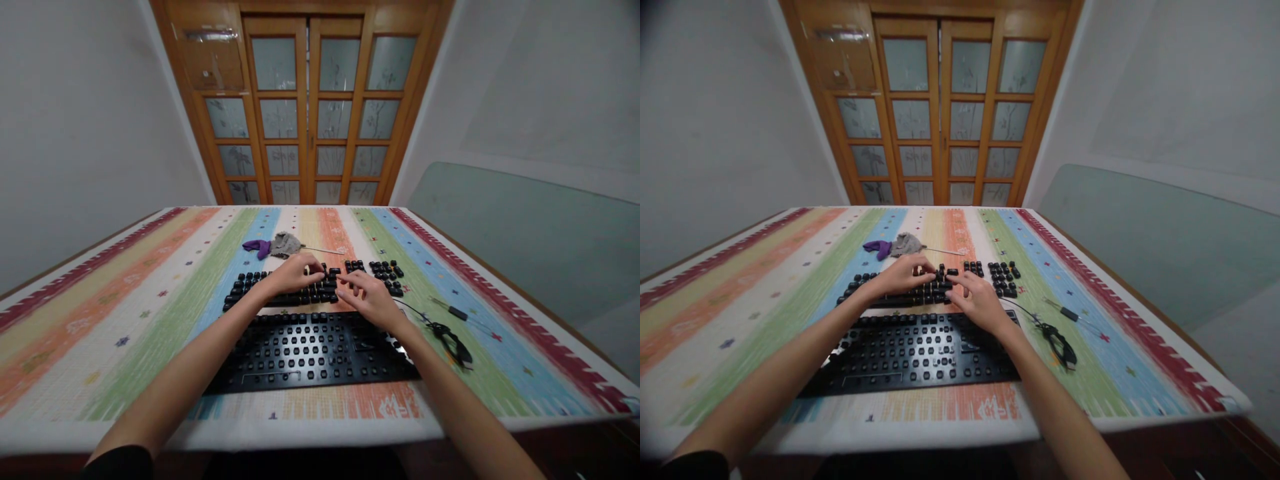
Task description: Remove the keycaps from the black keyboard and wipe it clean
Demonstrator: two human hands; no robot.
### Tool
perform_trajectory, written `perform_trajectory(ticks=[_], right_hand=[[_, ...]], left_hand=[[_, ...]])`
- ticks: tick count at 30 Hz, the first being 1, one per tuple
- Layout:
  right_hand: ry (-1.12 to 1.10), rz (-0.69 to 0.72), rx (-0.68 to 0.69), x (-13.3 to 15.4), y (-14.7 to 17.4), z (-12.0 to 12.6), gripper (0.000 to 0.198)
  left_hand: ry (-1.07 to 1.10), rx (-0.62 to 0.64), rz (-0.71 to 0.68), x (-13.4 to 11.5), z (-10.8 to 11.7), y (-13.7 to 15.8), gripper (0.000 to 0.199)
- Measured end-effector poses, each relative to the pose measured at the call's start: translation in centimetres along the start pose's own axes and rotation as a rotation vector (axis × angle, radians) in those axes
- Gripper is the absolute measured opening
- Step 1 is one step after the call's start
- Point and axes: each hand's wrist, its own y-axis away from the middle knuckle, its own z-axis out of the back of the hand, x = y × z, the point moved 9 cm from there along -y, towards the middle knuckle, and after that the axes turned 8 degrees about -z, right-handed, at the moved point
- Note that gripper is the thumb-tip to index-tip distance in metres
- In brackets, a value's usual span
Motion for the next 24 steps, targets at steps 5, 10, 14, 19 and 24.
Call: perform_trajectory(ticks=[5,10,14,19,24], right_hand=[[-0.046,0.079,0.064,1.4,0.2,-0.8,0.023],[-0.025,0.115,0.106,1.9,0.7,-1.2,0.016],[-0.045,0.108,0.146,1.7,0.8,-1.4,0.015],[-0.060,0.135,0.206,1.6,1.0,-1.8,0.015],[-0.014,0.134,0.247,1.3,1.0,-2.1,0.014]], left_hand=[[0.063,-0.008,-0.137,-4.1,-1.1,2.3,0.011],[0.068,-0.032,-0.132,-4.7,-2.3,3.4,0.008],[0.073,-0.004,-0.103,-4.4,-3.1,4.1,0.009],[0.086,0.030,-0.082,-4.3,-3.8,4.7,0.012],[0.075,0.054,-0.071,-4.1,-4.5,4.7,0.011]])
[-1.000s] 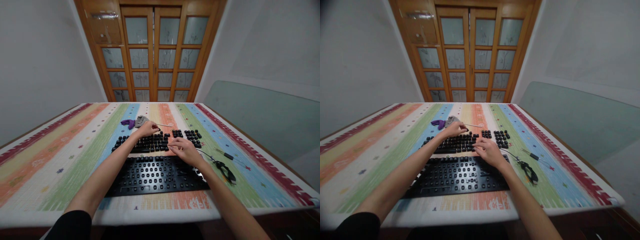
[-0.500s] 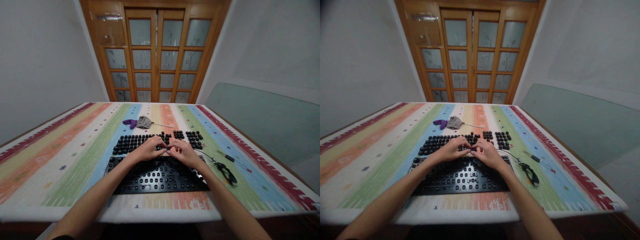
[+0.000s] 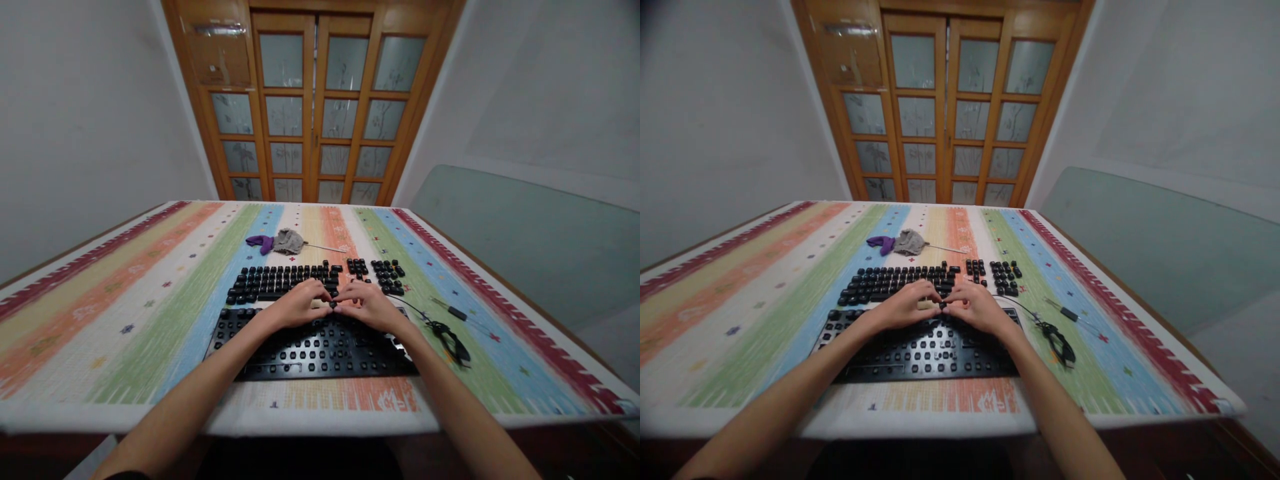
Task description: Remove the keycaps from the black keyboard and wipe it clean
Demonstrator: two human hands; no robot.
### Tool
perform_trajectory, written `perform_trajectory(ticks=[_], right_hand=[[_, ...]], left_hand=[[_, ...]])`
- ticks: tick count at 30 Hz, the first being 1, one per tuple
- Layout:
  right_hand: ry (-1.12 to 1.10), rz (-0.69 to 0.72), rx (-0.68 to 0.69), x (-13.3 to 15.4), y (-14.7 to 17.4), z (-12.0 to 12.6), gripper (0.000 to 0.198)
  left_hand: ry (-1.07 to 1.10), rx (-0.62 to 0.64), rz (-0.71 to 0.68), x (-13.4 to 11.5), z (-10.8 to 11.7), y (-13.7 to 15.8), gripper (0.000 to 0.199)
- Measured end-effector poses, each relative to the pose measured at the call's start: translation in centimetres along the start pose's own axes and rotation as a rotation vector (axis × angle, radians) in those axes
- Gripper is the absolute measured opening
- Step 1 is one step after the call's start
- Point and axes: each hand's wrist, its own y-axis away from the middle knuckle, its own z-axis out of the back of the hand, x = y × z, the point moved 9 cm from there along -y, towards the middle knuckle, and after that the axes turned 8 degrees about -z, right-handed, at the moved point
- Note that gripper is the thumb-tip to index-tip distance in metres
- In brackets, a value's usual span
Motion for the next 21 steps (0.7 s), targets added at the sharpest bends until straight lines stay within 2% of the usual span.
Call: perform_trajectory(ticks=[7,21], right_hand=[[0.119,-0.011,0.098,-0.1,0.2,-1.1,0.016],[0.104,0.032,0.099,-0.2,0.2,-1.9,0.010]], left_hand=[[-0.046,0.036,-0.016,-0.1,-1.0,0.1,0.006],[-0.100,0.061,0.005,-0.4,-1.6,0.0,0.008]])
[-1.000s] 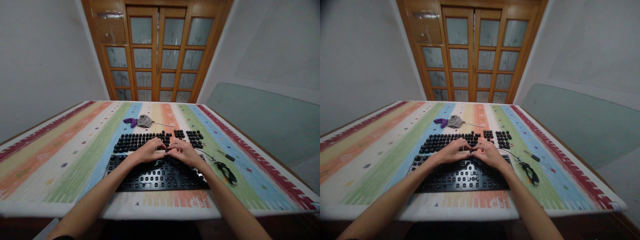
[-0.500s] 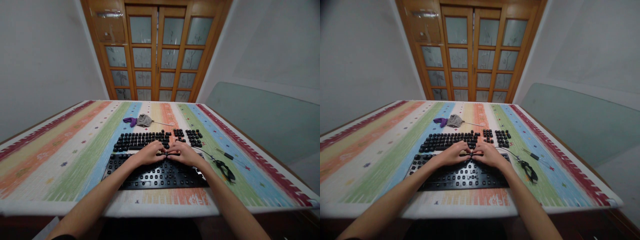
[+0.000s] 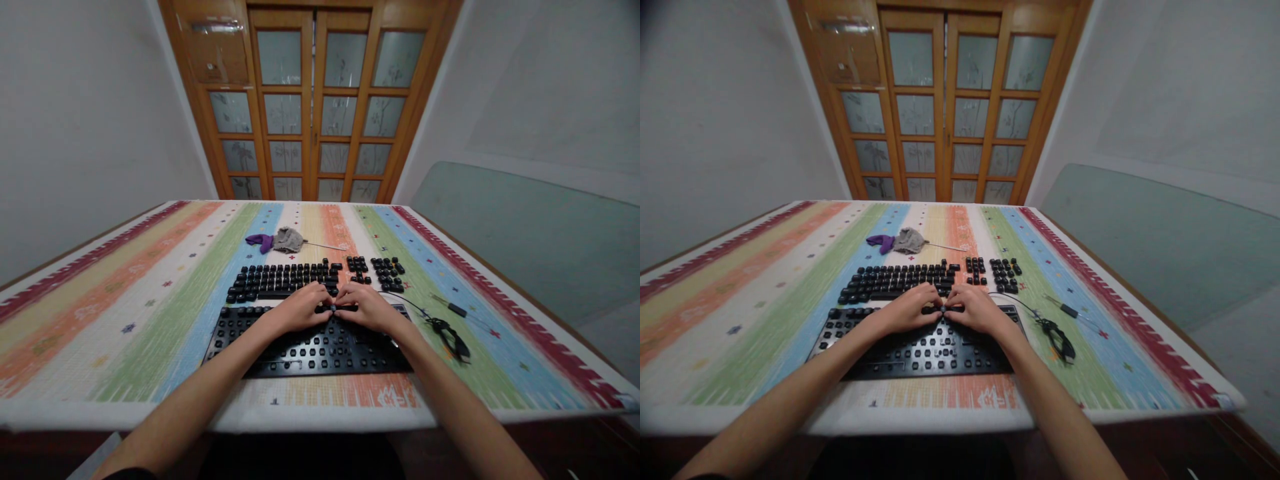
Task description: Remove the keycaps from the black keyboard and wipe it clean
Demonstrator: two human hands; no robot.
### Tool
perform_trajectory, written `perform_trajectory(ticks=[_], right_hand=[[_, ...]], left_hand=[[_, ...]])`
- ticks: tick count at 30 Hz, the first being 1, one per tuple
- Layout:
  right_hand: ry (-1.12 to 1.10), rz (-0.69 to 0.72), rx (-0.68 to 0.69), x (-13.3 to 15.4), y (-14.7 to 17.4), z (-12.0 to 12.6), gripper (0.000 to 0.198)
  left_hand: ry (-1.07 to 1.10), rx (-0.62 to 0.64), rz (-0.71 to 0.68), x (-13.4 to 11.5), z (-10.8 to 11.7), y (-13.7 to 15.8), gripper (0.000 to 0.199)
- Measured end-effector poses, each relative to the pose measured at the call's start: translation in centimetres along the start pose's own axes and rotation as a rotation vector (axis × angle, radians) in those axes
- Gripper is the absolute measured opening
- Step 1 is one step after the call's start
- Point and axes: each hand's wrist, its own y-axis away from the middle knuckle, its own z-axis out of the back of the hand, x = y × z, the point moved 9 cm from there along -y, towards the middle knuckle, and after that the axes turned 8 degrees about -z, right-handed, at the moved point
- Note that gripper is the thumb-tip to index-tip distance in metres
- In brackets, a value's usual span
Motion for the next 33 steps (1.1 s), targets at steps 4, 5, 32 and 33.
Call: perform_trajectory(ticks=[4,5,32,33], right_hand=[[0.047,0.000,0.002,0.1,0.0,-0.1,0.011],[0.057,0.003,0.003,0.2,0.0,-0.1,0.011],[-0.067,-0.109,-0.143,-0.7,0.1,2.3,0.017],[-0.069,-0.108,-0.161,-0.8,0.1,2.5,0.018]], left_hand=[[-0.014,0.016,0.018,0.1,-0.1,-0.2,0.008],[-0.018,0.018,0.020,0.1,-0.2,-0.2,0.009],[-0.144,-0.011,0.162,6.3,7.4,-6.2,0.021],[-0.149,0.004,0.184,7.3,7.2,-6.8,0.021]])
